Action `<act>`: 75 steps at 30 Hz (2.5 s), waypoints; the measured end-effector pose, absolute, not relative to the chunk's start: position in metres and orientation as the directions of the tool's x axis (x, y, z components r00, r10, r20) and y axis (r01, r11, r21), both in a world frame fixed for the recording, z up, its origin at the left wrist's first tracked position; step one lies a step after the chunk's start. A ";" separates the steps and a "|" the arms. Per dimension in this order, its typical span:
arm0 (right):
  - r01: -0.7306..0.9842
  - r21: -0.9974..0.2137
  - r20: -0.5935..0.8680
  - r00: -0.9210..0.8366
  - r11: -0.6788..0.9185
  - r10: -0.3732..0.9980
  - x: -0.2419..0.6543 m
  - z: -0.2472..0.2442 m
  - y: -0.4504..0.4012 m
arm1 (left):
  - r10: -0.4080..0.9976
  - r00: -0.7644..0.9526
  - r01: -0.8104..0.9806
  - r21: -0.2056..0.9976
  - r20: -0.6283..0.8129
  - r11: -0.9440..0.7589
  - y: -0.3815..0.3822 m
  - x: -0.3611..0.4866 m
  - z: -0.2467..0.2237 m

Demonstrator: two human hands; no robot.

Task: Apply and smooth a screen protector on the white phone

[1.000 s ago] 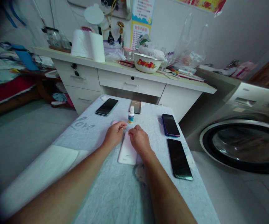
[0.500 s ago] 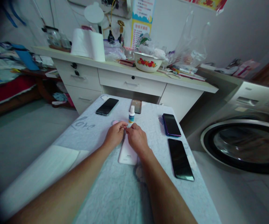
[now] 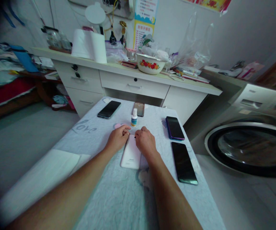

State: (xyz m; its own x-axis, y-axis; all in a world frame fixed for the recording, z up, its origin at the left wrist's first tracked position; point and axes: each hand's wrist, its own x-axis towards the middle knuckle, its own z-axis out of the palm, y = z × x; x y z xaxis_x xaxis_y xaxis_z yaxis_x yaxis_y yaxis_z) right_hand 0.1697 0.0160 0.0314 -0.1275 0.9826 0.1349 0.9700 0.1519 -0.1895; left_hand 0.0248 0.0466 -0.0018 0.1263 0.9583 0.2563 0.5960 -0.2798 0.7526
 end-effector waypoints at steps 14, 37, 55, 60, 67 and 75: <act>0.950 -0.186 0.197 -0.214 0.251 0.957 0.156 0.026 0.020 | 0.965 0.127 0.650 0.716 0.229 -0.256 0.045 0.024 0.003; 0.961 -0.221 0.141 -0.135 0.164 0.981 0.178 0.030 0.015 | 0.947 0.189 0.595 0.737 0.260 -0.321 0.048 0.026 -0.009; 0.951 -0.300 0.152 -0.036 0.081 0.988 0.188 0.027 0.007 | 0.931 0.218 0.606 0.708 0.291 -0.363 0.046 0.024 -0.009; 0.932 -0.357 0.199 0.006 0.066 0.980 0.187 0.019 0.005 | 0.935 0.229 0.605 0.713 0.270 -0.354 0.048 0.024 -0.011; 0.901 -0.422 0.268 0.016 0.103 0.963 0.188 0.012 0.001 | 0.931 0.229 0.605 0.708 0.283 -0.364 0.049 0.024 -0.011; 0.878 -0.411 0.262 -0.144 0.246 0.954 0.187 0.018 -0.003 | 0.929 0.233 0.607 0.704 0.288 -0.370 0.050 0.025 -0.012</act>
